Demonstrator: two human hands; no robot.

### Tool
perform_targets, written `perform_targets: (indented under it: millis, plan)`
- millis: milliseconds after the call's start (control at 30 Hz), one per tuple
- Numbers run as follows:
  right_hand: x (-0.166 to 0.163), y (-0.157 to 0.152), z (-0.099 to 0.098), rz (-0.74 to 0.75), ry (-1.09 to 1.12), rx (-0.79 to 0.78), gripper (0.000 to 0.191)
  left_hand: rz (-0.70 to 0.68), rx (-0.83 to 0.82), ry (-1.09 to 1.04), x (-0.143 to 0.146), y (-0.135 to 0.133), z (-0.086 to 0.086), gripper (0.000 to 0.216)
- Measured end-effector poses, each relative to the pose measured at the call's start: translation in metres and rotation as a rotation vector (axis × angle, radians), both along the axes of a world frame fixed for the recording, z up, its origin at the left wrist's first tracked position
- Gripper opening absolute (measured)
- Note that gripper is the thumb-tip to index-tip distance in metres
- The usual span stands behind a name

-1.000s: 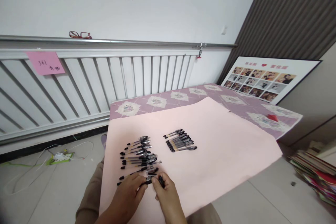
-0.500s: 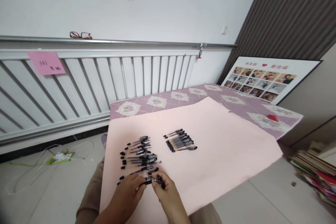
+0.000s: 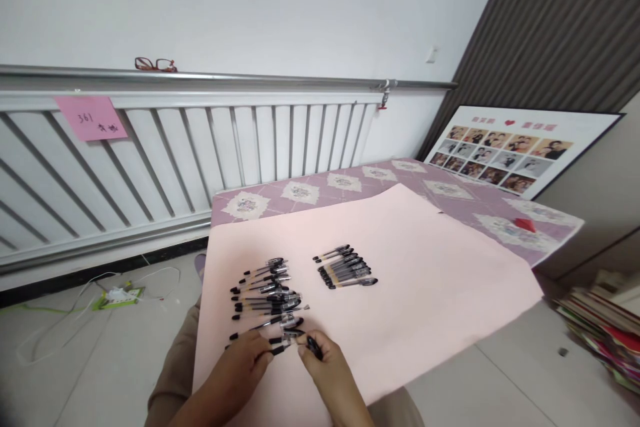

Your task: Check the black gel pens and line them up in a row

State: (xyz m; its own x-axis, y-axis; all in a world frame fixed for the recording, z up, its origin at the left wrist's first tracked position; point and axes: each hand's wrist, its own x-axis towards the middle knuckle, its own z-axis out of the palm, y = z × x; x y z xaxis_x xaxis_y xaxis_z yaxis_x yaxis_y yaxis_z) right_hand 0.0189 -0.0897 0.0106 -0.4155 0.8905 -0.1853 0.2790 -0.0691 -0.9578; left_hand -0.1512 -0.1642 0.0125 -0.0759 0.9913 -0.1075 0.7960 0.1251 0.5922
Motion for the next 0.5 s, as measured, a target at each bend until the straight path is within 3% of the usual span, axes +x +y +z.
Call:
perform_targets:
  millis: [300,500]
  plan:
    - [-0.005,0.006,-0.03,0.08,-0.249,0.392,0.01,0.038,-0.013,0.173,0.0,-0.003,-0.011,0.015]
    - [-0.01,0.003,-0.031,0.149,-0.29,0.521,0.015,0.026,-0.085,0.279,0.004,0.001,-0.008,0.016]
